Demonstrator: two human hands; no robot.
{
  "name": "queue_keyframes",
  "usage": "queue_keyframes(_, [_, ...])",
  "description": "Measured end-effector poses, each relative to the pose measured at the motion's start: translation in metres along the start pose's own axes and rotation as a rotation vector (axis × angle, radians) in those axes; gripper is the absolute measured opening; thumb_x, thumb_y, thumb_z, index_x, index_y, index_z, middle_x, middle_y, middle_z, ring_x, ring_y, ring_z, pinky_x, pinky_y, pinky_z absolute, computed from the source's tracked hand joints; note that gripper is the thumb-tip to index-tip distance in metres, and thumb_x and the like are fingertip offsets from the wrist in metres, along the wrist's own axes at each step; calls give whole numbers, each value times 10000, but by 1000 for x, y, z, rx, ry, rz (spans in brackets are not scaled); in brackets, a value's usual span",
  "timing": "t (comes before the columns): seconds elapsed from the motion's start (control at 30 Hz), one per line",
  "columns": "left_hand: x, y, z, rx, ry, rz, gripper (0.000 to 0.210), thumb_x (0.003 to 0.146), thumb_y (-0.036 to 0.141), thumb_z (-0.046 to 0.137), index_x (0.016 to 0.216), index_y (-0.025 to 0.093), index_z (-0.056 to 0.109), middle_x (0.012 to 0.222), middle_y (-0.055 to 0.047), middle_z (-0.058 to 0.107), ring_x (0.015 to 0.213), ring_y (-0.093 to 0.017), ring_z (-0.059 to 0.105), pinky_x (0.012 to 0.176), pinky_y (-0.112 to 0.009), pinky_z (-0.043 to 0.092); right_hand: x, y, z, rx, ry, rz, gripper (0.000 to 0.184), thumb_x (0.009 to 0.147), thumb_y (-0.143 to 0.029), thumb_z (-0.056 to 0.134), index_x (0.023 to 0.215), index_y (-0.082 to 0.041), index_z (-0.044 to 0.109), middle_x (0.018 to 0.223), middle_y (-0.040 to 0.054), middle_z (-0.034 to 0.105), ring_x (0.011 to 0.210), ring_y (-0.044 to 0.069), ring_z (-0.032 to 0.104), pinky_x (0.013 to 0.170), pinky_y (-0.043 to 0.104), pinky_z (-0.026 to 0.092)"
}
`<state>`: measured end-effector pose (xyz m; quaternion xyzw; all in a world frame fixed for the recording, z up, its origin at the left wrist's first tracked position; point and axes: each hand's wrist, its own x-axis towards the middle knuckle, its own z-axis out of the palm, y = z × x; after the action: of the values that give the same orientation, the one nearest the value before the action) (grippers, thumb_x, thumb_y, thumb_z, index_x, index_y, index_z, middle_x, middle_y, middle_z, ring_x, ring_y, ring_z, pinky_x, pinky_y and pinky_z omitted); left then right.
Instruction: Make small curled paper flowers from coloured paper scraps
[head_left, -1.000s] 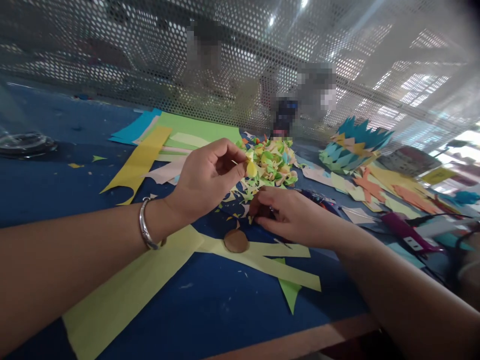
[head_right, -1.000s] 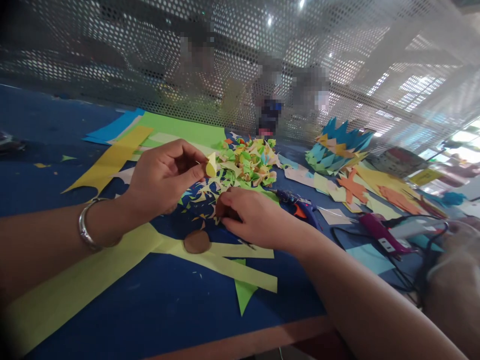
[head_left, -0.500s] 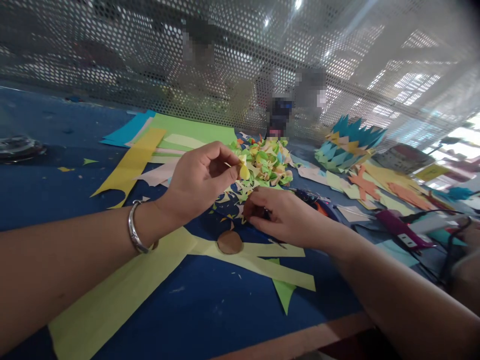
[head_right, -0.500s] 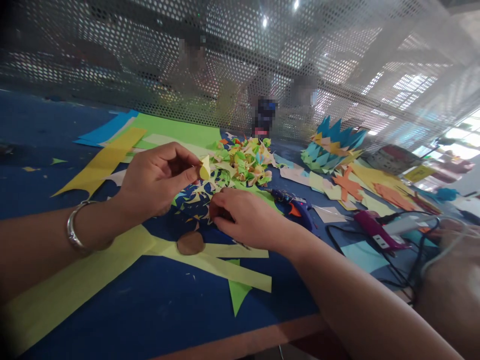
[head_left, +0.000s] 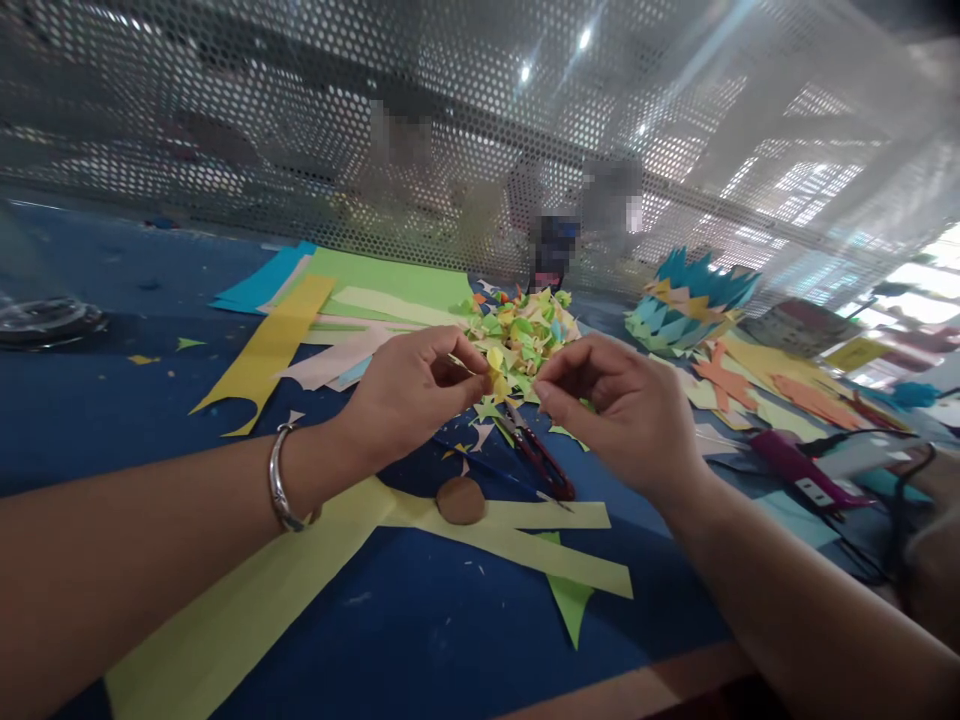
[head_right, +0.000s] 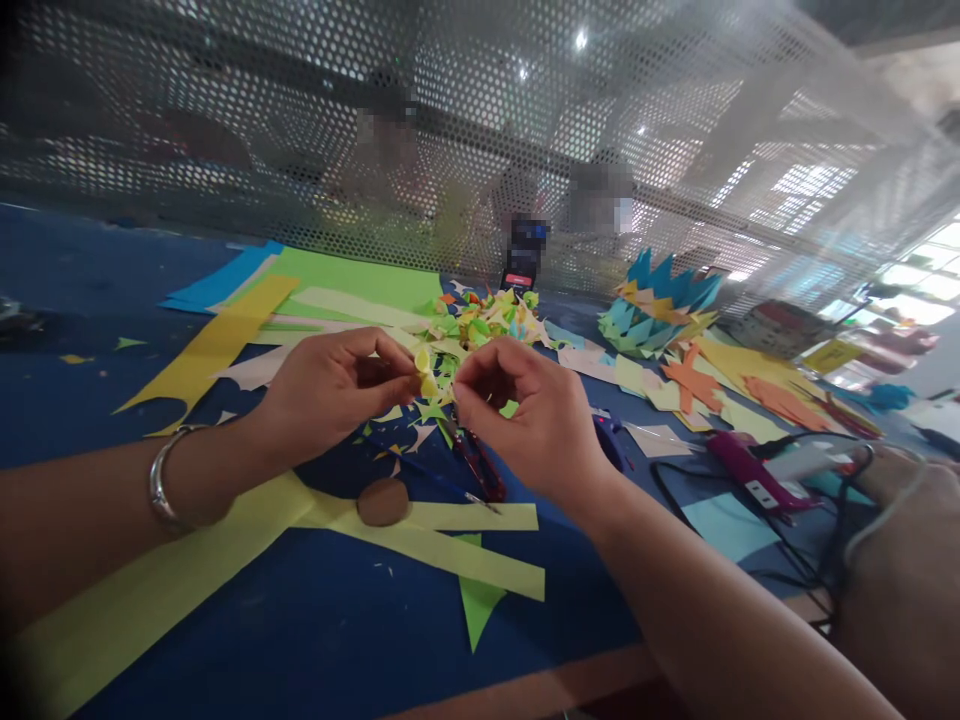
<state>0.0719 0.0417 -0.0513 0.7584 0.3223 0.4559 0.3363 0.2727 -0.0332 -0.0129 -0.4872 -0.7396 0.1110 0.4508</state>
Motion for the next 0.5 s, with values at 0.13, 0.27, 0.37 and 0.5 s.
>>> queue_keyframes(0.13, [-3, 5, 3, -44, -19, -9, 126, 779, 281, 735, 810, 184, 661, 776, -37, 724, 665, -152, 681, 571, -253, 510, 2, 1, 3, 79, 37, 58, 65, 825, -169, 671, 803, -201, 619, 672, -26, 614, 565, 108, 573, 526, 247, 458])
queue_keyframes(0.27, [-5, 10, 5, -61, -28, -15, 68, 765, 219, 717, 779, 190, 657, 750, -17, 707, 671, -144, 677, 580, -246, 512, 3, 3, 6, 146, 10, 106, 66, 826, -204, 682, 808, -199, 619, 673, -24, 618, 568, 115, 585, 536, 259, 490])
queue_keyframes(0.37, [-5, 10, 5, -130, -72, -60, 54, 758, 202, 709, 774, 200, 657, 725, -15, 710, 656, -154, 685, 600, -271, 551, 3, 4, 7, 192, 13, 133, 82, 825, -230, 687, 812, -195, 615, 673, -19, 618, 574, 122, 593, 540, 269, 502])
queue_keyframes(0.5, [-5, 11, 5, -234, -127, -128, 72, 751, 207, 719, 770, 207, 649, 701, -18, 714, 654, -174, 704, 631, -315, 597, 3, 6, 8, 215, 28, 140, 96, 827, -241, 692, 831, -189, 612, 694, -17, 610, 585, 117, 587, 543, 267, 499])
